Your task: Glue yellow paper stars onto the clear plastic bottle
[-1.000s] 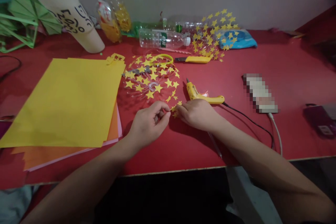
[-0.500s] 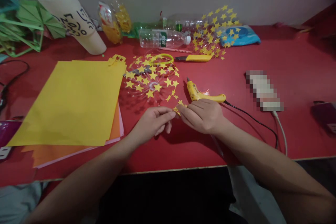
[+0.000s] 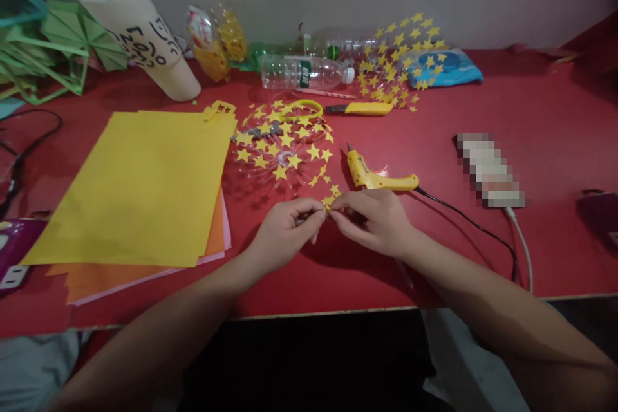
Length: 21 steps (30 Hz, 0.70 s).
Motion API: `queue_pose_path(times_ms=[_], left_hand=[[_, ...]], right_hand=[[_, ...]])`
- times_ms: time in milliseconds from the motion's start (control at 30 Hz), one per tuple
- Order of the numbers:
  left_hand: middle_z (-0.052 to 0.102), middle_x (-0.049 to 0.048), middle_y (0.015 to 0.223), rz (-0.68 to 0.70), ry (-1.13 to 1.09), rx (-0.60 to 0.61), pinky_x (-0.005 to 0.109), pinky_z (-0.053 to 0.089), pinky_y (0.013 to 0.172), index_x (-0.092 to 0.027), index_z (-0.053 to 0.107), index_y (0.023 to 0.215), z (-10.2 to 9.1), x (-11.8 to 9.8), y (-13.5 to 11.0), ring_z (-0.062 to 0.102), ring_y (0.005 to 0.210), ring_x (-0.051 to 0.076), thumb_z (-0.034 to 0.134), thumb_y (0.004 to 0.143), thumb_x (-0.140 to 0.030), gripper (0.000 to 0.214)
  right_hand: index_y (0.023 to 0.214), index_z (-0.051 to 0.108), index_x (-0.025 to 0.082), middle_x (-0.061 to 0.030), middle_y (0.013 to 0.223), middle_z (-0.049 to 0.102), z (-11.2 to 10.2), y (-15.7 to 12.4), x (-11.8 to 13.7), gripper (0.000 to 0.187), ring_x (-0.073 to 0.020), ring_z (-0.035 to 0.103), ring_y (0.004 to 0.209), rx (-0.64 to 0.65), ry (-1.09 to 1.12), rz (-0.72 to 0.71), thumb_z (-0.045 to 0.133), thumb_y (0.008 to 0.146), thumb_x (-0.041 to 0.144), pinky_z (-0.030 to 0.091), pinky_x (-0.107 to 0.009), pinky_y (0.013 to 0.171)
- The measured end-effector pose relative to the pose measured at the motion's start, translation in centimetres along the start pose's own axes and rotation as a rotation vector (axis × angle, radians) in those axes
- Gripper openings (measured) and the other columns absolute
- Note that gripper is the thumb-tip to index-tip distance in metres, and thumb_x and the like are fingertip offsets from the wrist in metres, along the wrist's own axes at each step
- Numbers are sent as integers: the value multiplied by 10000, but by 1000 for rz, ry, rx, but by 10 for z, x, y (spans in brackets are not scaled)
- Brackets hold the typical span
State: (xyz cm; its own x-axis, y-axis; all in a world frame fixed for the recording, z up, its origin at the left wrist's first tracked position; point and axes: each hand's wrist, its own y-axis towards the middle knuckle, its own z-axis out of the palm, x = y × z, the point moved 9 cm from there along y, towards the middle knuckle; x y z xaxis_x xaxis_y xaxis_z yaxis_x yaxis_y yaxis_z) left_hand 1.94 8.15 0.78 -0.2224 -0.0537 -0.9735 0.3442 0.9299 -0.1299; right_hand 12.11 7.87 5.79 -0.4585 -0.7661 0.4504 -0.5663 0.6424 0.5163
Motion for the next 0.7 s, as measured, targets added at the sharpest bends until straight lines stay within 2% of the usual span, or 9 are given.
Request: queue_pose_path(times_ms=[167, 267, 367, 433, 500, 567, 700], left_hand=[[506, -70, 475, -35, -87, 44, 174, 298, 383, -180, 550, 685, 5, 2, 1, 382, 372, 44, 524, 818, -246, 151], [504, -73, 453, -68, -185, 76, 176, 264, 362, -184, 539, 696, 7, 5, 1, 333, 343, 38, 525, 822, -266, 151], [501, -74, 475, -21, -148, 2, 176, 279, 366, -188, 533, 691, -2, 1, 0, 348, 355, 36, 524, 826, -266, 156], [502, -71, 504, 46, -85, -68, 175, 314, 388, -192, 525, 686, -10, -6, -3, 398, 389, 41, 521, 829, -250, 154], [503, -66, 517, 102, -49, -103, 175, 346, 415, -197, 522, 696, -15, -12, -5, 451, 433, 52, 510, 837, -236, 147], [505, -62, 515, 132, -36, -115, 177, 363, 435, -201, 523, 709, -17, -15, -7, 482, 463, 61, 501, 848, -230, 144], [508, -58, 509, 135, -10, -144, 184, 375, 446, -203, 525, 712, -20, -15, -6, 490, 471, 67, 505, 850, -219, 141]], right_hand=[[713, 585, 170, 59, 532, 565, 2, 0, -7, 167, -40, 465, 443, -12, 169, 150, 514, 863, 178, 361, -150, 459], [734, 594, 179, 49, 557, 588, 0, 1, -7, 177, -49, 481, 457, 3, 170, 149, 500, 883, 197, 375, -161, 470], [836, 628, 182, 4, 650, 646, -10, 2, -16, 159, -94, 547, 541, 64, -35, 106, 483, 894, 211, 414, -219, 533], [915, 636, 179, -69, 836, 694, -18, -1, -38, 167, -169, 612, 710, 132, -282, 157, 479, 858, 178, 450, -288, 621], [957, 635, 162, -133, 1009, 677, -20, -9, -64, 208, -257, 616, 868, 279, -495, 218, 507, 794, 152, 474, -366, 705], [989, 631, 169, -135, 1037, 671, -18, -18, -82, 285, -295, 611, 871, 378, -605, 232, 554, 715, 161, 480, -408, 711], [960, 623, 174, -139, 997, 656, -12, -26, -99, 271, -297, 613, 809, 463, -682, 320, 516, 712, 143, 468, -394, 636]])
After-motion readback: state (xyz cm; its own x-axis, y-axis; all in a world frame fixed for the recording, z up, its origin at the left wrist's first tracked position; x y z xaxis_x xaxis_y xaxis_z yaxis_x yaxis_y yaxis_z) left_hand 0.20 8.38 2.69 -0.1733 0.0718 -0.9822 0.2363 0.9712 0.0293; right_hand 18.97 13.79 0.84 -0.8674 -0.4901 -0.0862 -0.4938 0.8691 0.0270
